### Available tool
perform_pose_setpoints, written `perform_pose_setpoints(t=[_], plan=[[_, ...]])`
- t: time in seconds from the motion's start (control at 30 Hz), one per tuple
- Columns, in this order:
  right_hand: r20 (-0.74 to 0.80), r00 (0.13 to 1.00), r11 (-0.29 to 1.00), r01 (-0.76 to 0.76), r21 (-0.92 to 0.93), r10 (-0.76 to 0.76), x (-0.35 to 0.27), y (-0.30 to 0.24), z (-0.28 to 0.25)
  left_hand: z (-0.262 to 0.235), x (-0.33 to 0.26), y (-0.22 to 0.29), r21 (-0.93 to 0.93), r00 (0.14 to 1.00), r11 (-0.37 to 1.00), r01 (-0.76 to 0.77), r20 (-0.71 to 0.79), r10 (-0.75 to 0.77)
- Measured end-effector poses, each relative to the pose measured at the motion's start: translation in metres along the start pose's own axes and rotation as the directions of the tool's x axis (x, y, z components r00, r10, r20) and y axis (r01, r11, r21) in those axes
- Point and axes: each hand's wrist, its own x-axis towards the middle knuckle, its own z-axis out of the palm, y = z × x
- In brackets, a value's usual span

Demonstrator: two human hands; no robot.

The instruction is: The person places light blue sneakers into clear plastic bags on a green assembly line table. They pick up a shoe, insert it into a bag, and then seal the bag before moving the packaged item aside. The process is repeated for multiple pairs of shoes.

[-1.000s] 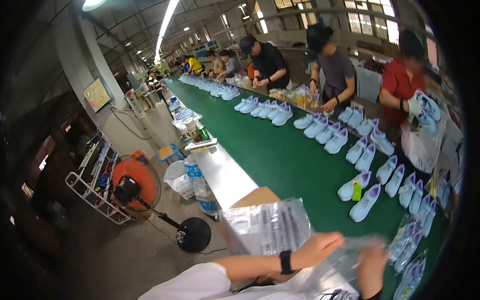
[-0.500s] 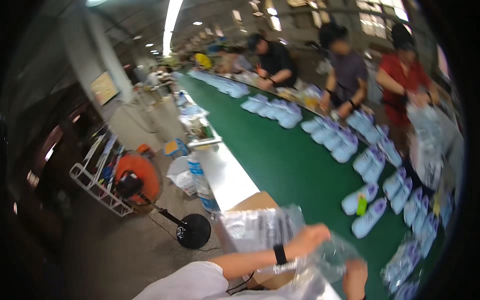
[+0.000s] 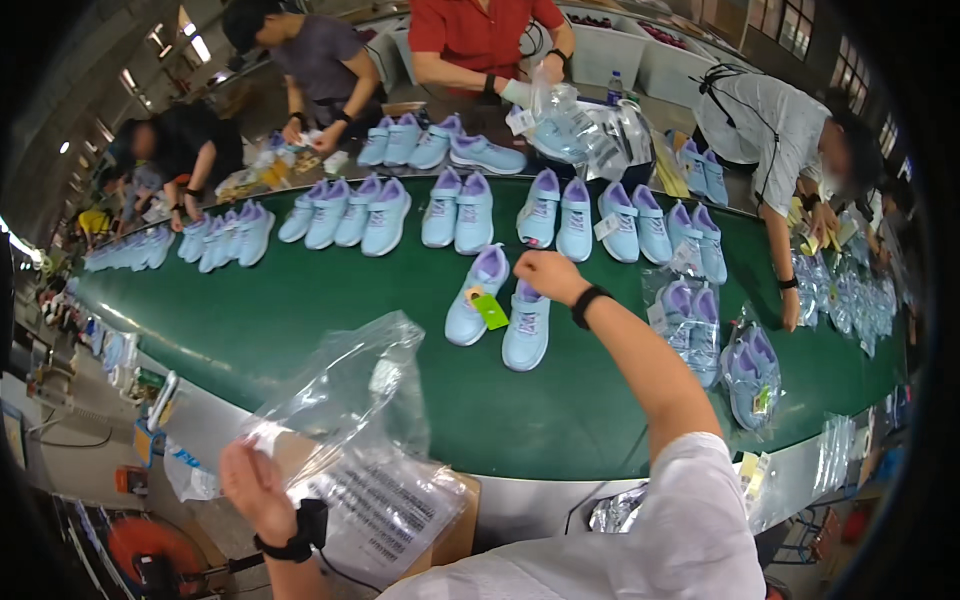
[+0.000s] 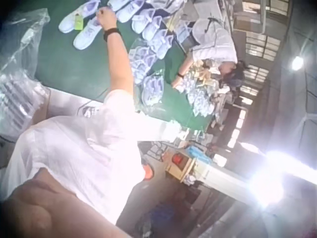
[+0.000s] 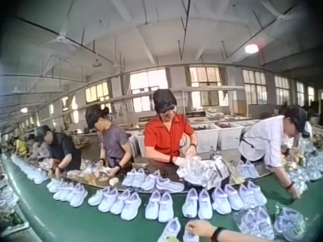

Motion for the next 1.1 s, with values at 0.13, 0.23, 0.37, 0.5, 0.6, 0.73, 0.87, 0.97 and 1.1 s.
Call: perform_pose_setpoints(t=[0.13, 0.23, 0.37, 0.5, 0.6, 0.73, 0.87, 0.97, 1.1], plan=[[0.279, 0.916, 0.661, 0.402, -0.634, -0.29, 0.042, 0.039, 0.053, 0.004, 0.011, -0.004, -0.075, 0.996, 0.995, 0.066, -0.059, -0.071], [0.341, 0.765, 0.404, 0.597, -0.694, -0.546, 0.055, 0.07, 0.097, 0.009, 0.026, -0.018, -0.068, 0.996, 0.994, 0.082, -0.023, -0.084], [0.314, 0.796, 0.553, 0.592, -0.586, -0.518, 0.053, 0.072, 0.104, 0.025, 0.035, -0.04, -0.026, 0.994, 0.994, 0.109, 0.007, -0.109], [0.426, 0.824, 0.669, 0.558, -0.491, -0.374, 0.008, 0.07, 0.091, 0.045, 0.044, -0.056, -0.034, 0.972, 0.976, 0.216, 0.105, -0.211], [0.5, 0.835, 0.83, 0.436, -0.347, -0.23, -0.061, 0.058, 0.077, 0.053, 0.043, -0.056, -0.01, 0.96, 0.972, 0.235, 0.157, -0.231], [0.279, 0.96, 0.916, 0.136, -0.377, -0.028, -0.158, 0.049, 0.103, 0.055, 0.031, -0.057, 0.209, 0.953, 0.95, 0.231, 0.147, -0.264], [0.082, 0.982, 0.894, -0.12, -0.432, 0.171, -0.178, 0.044, 0.126, 0.073, 0.019, -0.061, 0.34, 0.963, 0.94, 0.038, 0.239, -0.126], [0.162, 0.961, 0.945, -0.176, -0.274, 0.225, -0.197, 0.005, 0.082, 0.067, 0.005, -0.067, 0.271, 0.959, 0.959, 0.084, 0.24, -0.152], [0.176, 0.952, 0.676, -0.303, 0.672, 0.251, -0.263, -0.018, 0.034, 0.062, -0.009, -0.062, 0.341, 0.963, 0.938, -0.059, 0.267, -0.036]])
